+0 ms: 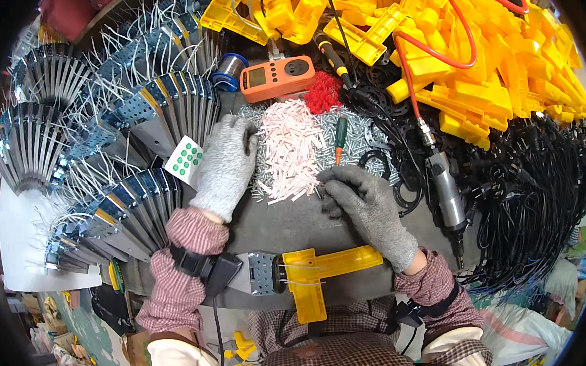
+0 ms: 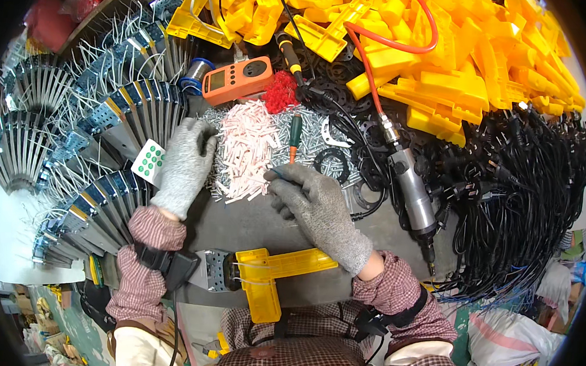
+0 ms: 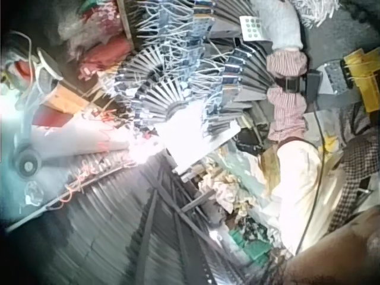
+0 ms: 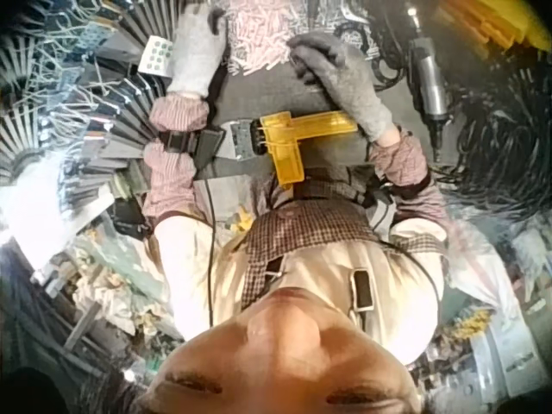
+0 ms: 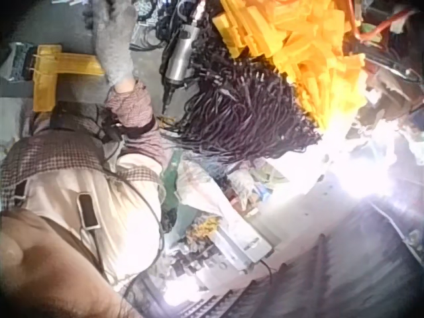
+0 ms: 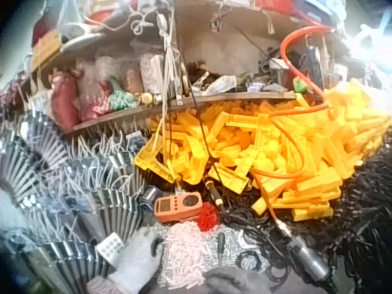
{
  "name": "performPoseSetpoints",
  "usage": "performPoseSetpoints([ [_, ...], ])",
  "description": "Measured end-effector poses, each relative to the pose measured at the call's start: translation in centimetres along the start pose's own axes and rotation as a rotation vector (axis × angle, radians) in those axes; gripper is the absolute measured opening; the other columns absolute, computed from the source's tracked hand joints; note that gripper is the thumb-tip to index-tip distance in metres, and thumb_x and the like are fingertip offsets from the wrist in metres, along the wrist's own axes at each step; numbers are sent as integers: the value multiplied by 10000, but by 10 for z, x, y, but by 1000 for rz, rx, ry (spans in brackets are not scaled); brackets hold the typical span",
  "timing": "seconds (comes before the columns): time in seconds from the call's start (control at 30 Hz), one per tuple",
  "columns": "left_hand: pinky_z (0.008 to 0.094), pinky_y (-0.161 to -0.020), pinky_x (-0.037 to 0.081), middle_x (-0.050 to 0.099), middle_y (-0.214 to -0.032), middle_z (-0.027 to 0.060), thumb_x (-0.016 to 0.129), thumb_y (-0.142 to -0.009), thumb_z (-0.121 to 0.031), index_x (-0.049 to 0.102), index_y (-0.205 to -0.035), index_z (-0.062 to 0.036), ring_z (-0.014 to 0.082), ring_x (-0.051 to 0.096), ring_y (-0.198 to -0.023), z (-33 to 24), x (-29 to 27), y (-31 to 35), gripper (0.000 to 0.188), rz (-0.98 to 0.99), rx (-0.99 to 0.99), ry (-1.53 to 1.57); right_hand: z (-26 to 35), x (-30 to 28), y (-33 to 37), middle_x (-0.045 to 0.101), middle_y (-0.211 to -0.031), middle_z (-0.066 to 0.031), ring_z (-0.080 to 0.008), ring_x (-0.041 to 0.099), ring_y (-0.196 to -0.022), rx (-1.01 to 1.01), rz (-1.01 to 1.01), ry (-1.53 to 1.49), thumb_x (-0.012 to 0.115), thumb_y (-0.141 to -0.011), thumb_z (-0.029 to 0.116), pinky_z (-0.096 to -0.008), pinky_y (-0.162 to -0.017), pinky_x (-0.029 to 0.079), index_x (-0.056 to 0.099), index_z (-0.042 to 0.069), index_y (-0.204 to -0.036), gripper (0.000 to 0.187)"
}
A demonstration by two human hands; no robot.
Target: The recorder is assembling electronic components by wiring, soldering, and fastening them into yellow plastic housings and metal frames.
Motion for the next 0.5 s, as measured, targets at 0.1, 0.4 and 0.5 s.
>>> performPoseSetpoints([
  [0.1, 457, -872, 506, 611, -986, 166, 650, -886, -57, 632, -977, -11, 378, 617, -951, 2, -3, -4, 103, -60, 26, -13, -1, 4, 5, 694, -791, -70, -82, 622, -630, 110, 104, -26, 560, -1035, 198, -235, -560, 493, 621, -9, -1154, 246],
  [0.4, 256, -898, 519, 690, -1040, 83, 642, -964, -42, 684, -1174, 5, 144, 673, -1001, -38, -10, 63, 220, 265, -333, 1120, 15, 10, 17, 615, -734, -42, -96, 588, -686, 77, 227, 24, 608, -1009, 180, -279, -648, 493, 593, 0, -1034, 183],
  [0.5, 270, -961, 503, 693, -1093, 93, 679, -968, -98, 695, -1184, 16, 144, 652, -1057, -36, 1, 73, 244, 351, -418, 1254, 15, 13, 15, 650, -804, -13, -58, 586, -749, -137, 239, 176, 584, -1013, 196, -237, -655, 485, 664, 16, -1013, 197],
])
Point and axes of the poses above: each hand's wrist, its own y-axis away from the middle knuckle, its own x-axis out of the palm, z = x × y, the point moved 8 cm from there along -y, towards the middle knuckle
